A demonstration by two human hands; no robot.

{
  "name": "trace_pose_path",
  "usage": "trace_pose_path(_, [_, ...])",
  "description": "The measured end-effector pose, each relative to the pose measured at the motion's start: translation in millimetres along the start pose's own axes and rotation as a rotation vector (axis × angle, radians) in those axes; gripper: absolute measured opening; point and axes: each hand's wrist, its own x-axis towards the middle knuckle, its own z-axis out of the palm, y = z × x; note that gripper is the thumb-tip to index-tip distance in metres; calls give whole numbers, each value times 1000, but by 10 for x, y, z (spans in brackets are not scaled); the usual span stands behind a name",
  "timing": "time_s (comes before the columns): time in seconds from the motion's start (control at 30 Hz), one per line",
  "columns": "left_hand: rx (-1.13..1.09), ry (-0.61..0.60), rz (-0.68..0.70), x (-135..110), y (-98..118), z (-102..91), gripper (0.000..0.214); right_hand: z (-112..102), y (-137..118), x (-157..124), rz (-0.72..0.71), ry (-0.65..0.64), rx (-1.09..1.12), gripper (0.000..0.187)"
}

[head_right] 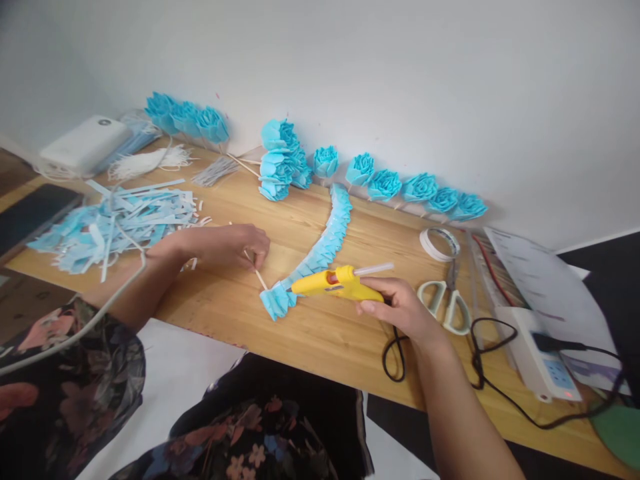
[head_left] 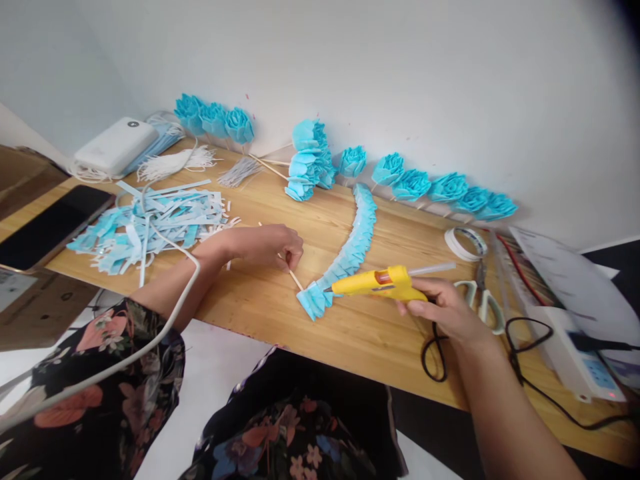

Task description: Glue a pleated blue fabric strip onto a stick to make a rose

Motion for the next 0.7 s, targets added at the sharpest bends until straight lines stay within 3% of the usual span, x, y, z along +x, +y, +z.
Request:
trace_pose_path(0.13, [-4, 9, 7, 5, 2, 3, 9, -26, 53, -30, -22, -2, 15, 40])
trace_pose_path(0.4, [-5, -1, 0, 11, -8, 2, 10, 59, -116, 57, 48, -57, -51, 35])
trace_pose_path(0.7, [-10, 4, -10, 7, 13, -7, 10, -35, 41, -55, -15, 8, 35, 38])
